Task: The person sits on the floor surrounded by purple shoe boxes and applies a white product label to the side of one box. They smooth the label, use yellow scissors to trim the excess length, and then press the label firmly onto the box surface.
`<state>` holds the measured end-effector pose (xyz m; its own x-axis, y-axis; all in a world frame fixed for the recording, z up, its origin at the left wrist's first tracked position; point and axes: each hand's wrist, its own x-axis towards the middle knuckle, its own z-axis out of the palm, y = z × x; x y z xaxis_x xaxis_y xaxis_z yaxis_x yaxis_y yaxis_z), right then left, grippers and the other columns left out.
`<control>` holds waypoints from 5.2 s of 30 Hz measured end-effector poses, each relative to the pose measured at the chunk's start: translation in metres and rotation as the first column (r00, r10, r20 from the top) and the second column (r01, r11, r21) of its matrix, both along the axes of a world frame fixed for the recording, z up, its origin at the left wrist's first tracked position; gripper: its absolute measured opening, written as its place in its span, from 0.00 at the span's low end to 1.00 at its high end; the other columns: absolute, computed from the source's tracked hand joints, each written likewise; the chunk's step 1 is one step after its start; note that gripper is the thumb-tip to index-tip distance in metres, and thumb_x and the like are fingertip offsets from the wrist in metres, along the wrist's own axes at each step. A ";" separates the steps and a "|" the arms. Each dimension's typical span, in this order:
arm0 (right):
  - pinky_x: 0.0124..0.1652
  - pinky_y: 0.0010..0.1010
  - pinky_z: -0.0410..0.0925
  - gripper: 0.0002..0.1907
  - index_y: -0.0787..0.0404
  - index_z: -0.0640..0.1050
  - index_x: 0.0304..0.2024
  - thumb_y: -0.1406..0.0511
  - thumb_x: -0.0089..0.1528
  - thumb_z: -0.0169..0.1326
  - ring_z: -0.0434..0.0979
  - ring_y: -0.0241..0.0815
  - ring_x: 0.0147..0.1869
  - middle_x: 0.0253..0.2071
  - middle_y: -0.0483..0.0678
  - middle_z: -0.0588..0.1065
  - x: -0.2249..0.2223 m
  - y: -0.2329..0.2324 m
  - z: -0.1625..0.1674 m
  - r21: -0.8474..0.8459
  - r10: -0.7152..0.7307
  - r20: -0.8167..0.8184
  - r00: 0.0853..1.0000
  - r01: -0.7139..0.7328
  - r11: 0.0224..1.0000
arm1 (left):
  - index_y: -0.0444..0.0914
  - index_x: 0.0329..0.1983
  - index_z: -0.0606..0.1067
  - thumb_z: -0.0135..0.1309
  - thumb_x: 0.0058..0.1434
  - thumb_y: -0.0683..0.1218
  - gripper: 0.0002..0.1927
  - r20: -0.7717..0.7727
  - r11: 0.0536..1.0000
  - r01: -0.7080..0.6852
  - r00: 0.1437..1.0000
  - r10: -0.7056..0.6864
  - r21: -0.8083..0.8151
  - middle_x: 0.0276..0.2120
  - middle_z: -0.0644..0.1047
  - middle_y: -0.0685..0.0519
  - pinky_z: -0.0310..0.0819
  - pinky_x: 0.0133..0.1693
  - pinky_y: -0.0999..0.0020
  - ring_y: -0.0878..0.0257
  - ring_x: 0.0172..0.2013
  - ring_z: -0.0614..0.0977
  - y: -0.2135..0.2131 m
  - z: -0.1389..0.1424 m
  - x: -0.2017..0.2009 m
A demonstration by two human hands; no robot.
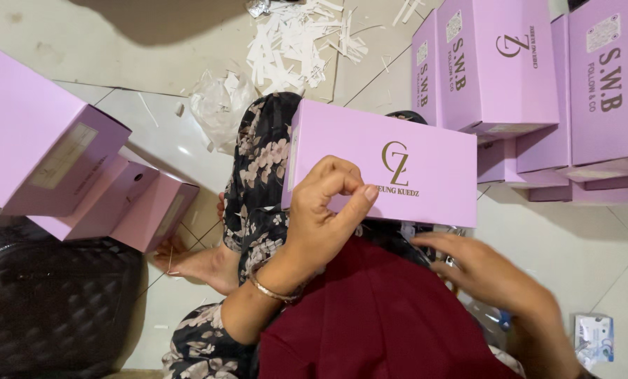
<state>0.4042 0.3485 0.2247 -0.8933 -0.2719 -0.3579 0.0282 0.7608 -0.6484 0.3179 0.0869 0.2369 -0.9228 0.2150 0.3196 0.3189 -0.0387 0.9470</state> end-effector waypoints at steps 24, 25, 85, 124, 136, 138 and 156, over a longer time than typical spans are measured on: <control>0.39 0.23 0.70 0.12 0.67 0.82 0.48 0.71 0.62 0.58 0.79 0.32 0.40 0.40 0.50 0.83 -0.005 -0.031 0.055 -0.392 -0.462 -0.307 0.832 0.332 0.858 | 0.37 0.41 0.79 0.66 0.56 0.45 0.12 -0.171 0.982 0.042 0.982 -0.074 -0.184 0.39 0.79 0.50 0.74 0.48 0.64 0.57 0.43 0.81 0.013 0.036 0.011; 0.41 0.22 0.70 0.11 0.67 0.82 0.48 0.72 0.63 0.57 0.80 0.32 0.43 0.42 0.50 0.83 -0.006 -0.039 0.059 -0.428 -0.473 -0.337 0.814 0.315 0.847 | 0.36 0.43 0.79 0.66 0.57 0.45 0.13 -0.181 0.983 0.035 0.981 -0.069 -0.183 0.40 0.79 0.50 0.74 0.49 0.64 0.56 0.44 0.81 0.013 0.038 0.012; 0.43 0.29 0.67 0.04 0.63 0.74 0.37 0.73 0.63 0.58 0.74 0.38 0.44 0.39 0.50 0.77 -0.061 -0.048 0.087 -0.714 -0.201 -0.047 0.978 0.108 0.691 | 0.36 0.36 0.78 0.59 0.61 0.39 0.02 -0.003 0.961 0.231 0.972 -0.233 0.153 0.38 0.77 0.54 0.75 0.48 0.72 0.68 0.38 0.80 0.000 0.037 -0.001; 0.50 0.30 0.67 0.10 0.61 0.71 0.37 0.76 0.61 0.58 0.73 0.36 0.47 0.39 0.47 0.75 -0.055 -0.057 0.083 -0.691 -0.277 -0.222 0.935 0.050 0.722 | 0.36 0.37 0.78 0.60 0.61 0.40 0.03 0.017 0.982 0.157 0.987 -0.160 0.107 0.39 0.77 0.53 0.75 0.47 0.71 0.65 0.42 0.80 0.007 0.036 0.005; 0.62 0.32 0.64 0.10 0.61 0.71 0.34 0.76 0.61 0.59 0.73 0.33 0.42 0.35 0.45 0.75 -0.049 -0.064 0.095 -0.629 -0.293 -0.271 0.917 0.062 0.775 | 0.36 0.43 0.73 0.54 0.67 0.41 0.04 -0.144 0.988 0.155 0.977 -0.156 -0.023 0.38 0.75 0.51 0.74 0.47 0.69 0.60 0.42 0.79 0.004 0.038 0.007; 0.52 0.30 0.66 0.09 0.60 0.72 0.35 0.75 0.61 0.59 0.73 0.34 0.44 0.37 0.47 0.75 -0.051 -0.061 0.098 -0.674 -0.292 -0.178 0.940 0.100 0.732 | 0.35 0.43 0.74 0.54 0.68 0.41 0.04 -0.063 0.971 0.233 0.971 -0.230 0.043 0.40 0.75 0.51 0.75 0.49 0.69 0.61 0.43 0.79 0.001 0.039 0.006; 0.39 0.29 0.68 0.08 0.62 0.73 0.33 0.73 0.60 0.60 0.74 0.36 0.39 0.34 0.48 0.76 -0.065 -0.042 0.085 -0.787 -0.077 0.145 0.986 0.162 0.595 | 0.35 0.35 0.73 0.58 0.59 0.39 0.05 -0.099 0.956 0.292 0.952 -0.290 0.006 0.35 0.74 0.51 0.75 0.41 0.70 0.63 0.34 0.79 -0.004 0.046 0.002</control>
